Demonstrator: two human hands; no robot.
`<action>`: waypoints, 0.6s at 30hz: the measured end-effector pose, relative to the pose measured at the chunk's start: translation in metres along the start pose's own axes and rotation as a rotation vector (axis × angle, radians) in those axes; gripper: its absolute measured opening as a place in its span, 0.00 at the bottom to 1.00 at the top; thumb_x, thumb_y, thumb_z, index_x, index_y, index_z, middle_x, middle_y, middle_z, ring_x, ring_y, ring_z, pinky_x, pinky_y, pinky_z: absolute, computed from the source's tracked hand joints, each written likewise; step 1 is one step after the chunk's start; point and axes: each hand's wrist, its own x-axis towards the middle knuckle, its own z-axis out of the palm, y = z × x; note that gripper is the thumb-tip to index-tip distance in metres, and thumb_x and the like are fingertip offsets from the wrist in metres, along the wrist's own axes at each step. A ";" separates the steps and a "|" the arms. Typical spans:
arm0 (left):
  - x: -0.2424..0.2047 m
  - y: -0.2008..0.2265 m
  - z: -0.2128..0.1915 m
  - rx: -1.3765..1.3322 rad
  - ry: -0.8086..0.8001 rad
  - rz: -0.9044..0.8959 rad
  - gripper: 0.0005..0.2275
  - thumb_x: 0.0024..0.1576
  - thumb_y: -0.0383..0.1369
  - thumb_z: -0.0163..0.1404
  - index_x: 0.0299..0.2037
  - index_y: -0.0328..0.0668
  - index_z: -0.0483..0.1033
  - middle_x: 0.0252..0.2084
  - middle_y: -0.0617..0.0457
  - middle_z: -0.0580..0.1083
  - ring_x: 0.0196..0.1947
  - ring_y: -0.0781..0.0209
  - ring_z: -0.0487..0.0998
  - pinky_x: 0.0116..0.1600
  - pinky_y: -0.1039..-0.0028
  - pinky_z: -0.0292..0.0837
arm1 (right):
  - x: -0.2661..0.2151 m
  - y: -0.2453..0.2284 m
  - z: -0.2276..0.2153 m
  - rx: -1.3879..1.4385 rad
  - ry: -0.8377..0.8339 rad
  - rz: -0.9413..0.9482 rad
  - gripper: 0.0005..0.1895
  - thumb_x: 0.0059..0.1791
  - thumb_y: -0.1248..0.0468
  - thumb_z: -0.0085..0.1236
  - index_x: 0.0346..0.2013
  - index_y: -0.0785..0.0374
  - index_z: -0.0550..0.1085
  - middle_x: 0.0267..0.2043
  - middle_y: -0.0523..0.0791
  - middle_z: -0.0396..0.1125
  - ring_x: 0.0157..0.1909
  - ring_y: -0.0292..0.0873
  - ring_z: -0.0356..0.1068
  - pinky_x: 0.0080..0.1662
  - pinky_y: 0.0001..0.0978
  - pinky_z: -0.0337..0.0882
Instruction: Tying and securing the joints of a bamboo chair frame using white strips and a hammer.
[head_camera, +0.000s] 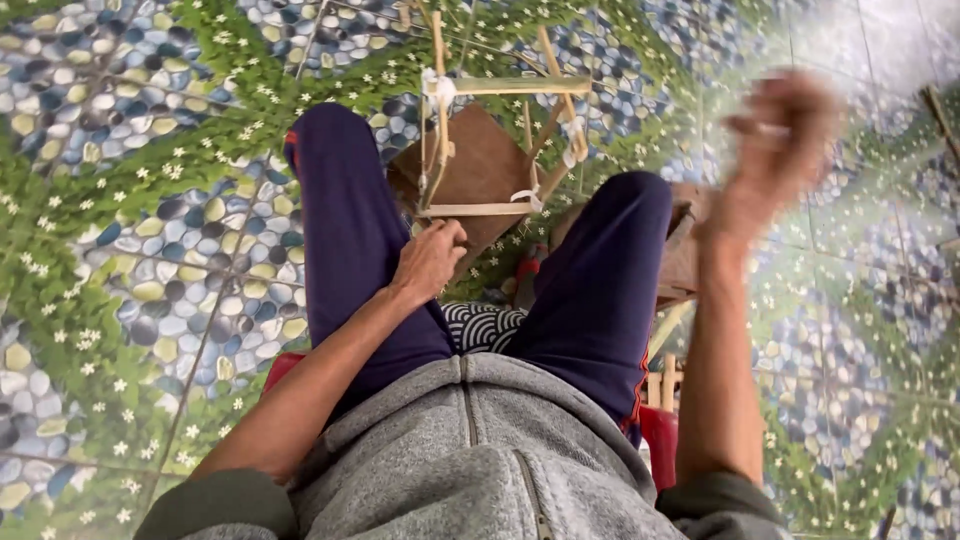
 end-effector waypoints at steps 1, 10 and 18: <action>0.000 -0.003 0.001 -0.041 0.039 0.001 0.05 0.61 0.31 0.53 0.45 0.45 0.73 0.45 0.51 0.75 0.43 0.48 0.78 0.46 0.55 0.71 | -0.022 0.025 0.012 0.053 -0.079 0.178 0.10 0.61 0.64 0.41 0.57 0.62 0.65 0.51 0.52 0.64 0.48 0.50 0.67 0.49 0.39 0.72; 0.028 -0.048 -0.002 -0.292 0.472 -0.071 0.15 0.53 0.31 0.56 0.51 0.48 0.76 0.38 0.54 0.72 0.30 0.63 0.75 0.43 0.70 0.72 | -0.142 0.119 0.054 0.009 -0.389 0.751 0.33 0.54 0.34 0.48 0.59 0.56 0.69 0.55 0.51 0.72 0.56 0.48 0.74 0.49 0.40 0.78; 0.065 -0.043 -0.050 -0.279 0.488 0.008 0.29 0.53 0.38 0.60 0.66 0.51 0.66 0.47 0.49 0.66 0.44 0.54 0.71 0.49 0.60 0.71 | -0.156 0.129 0.083 0.226 -0.575 0.856 0.32 0.56 0.39 0.48 0.68 0.53 0.60 0.68 0.59 0.62 0.69 0.58 0.64 0.60 0.52 0.69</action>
